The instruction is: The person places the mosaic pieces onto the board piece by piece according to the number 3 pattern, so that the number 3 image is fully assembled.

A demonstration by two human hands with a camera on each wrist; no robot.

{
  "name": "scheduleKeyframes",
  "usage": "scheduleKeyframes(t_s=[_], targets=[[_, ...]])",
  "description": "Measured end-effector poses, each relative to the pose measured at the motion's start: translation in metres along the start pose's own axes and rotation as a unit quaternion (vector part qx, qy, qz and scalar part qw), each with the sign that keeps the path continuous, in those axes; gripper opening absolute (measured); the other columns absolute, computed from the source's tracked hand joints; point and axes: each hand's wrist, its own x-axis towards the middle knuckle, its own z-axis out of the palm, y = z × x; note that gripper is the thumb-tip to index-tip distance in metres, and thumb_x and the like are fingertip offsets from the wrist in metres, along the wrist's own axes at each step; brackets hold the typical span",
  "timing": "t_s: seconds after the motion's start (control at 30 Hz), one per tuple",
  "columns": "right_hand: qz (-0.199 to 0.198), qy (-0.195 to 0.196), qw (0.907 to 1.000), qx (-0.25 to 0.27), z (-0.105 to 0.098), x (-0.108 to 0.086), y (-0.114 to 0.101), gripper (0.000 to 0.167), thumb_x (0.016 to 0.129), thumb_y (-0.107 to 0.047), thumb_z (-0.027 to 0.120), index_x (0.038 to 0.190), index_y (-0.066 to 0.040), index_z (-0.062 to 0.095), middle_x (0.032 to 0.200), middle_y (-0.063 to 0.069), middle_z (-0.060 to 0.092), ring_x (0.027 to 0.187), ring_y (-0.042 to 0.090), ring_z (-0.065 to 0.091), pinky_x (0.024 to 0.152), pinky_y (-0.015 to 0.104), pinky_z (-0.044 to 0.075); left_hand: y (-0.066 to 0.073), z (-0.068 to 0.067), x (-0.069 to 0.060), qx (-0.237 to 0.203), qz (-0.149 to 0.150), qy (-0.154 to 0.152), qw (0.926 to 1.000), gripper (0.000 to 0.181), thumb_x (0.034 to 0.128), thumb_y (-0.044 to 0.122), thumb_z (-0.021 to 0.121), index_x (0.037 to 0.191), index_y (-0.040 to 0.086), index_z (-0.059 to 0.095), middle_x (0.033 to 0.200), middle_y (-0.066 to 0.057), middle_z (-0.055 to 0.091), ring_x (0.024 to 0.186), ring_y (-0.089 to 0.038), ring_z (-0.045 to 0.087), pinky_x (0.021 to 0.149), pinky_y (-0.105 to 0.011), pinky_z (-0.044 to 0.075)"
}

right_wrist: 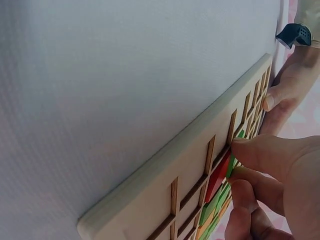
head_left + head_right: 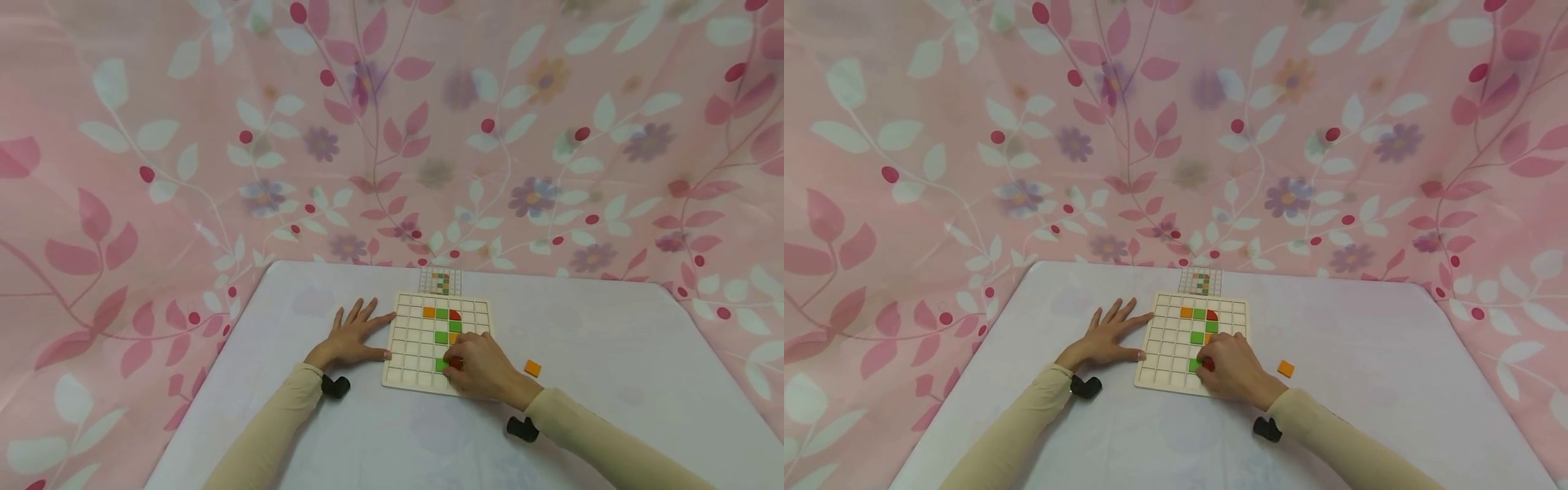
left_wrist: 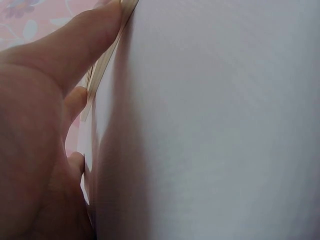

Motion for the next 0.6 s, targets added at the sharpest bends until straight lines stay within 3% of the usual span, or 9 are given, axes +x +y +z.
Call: scheduleKeyframes(t_s=[0.27,0.6], targets=[[0.002,-0.014,0.9996,0.025,-0.0011,0.0004,0.0001,0.011,0.087,-0.018,0.087,0.097,-0.014,0.087,0.086,-0.006,0.075,0.076,0.004,0.055,0.07,0.025,0.039,0.0017,-0.0014,-0.0012,-0.002,-0.002,0.0,1.0,0.092,0.09,0.068,0.072,0.167,0.044,0.029,0.181,-0.001,-0.002,0.166,-0.034,-0.013,0.126,-0.071,-0.012],[0.014,-0.02,0.9997,0.005,0.0018,-0.0004,0.0011,0.016,0.087,-0.022,0.088,0.102,-0.018,0.087,0.084,-0.009,0.07,0.072,0.002,0.048,0.069,0.024,0.038,-0.0009,0.0008,0.0003,-0.006,0.007,0.006,0.9999,0.092,0.0894,0.07,0.071,0.167,0.042,0.03,0.181,-0.005,0.0,0.166,-0.037,-0.01,0.125,-0.071,-0.011]])
